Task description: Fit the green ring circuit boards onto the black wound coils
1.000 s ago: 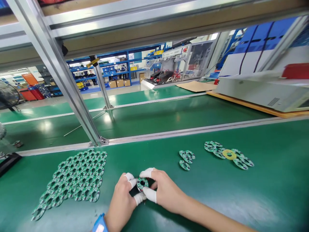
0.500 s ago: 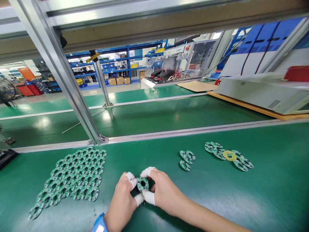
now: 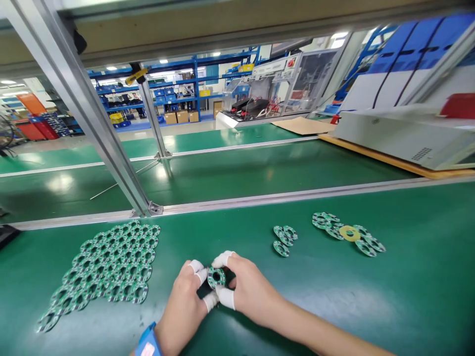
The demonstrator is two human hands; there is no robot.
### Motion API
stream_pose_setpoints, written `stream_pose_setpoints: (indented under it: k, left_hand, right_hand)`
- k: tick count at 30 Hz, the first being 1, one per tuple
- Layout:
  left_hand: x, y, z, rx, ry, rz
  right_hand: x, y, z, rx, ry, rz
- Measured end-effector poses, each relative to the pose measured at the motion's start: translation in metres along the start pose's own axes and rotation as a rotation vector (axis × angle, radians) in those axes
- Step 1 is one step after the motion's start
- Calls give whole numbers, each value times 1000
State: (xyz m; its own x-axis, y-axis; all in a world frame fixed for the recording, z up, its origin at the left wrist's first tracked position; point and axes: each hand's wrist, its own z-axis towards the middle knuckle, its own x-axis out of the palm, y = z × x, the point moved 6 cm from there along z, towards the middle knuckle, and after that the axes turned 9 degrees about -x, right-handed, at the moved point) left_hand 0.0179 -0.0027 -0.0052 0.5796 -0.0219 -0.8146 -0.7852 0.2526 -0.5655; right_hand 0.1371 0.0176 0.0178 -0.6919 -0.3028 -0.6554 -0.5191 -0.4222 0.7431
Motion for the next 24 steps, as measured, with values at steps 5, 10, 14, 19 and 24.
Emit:
stream_pose_setpoints:
  k: [5, 10, 14, 19, 24]
  left_hand:
    - [-21, -7, -8, 72, -76, 25]
    - [-22, -26, -19, 395, -110, 198]
    - [-16, -34, -23, 533, -173, 355]
    - [-10, -41, -25, 583, -169, 514]
    - [-11, -45, -28, 644, -213, 587]
  right_hand:
    - [-1, 1, 1, -28, -1, 11]
    - [0, -2, 1, -24, -15, 34]
    - [0, -8, 0, -23, 27, 163]
    - [5, -20, -4, -64, 66, 497]
    - [10, -27, -5, -90, -7, 520]
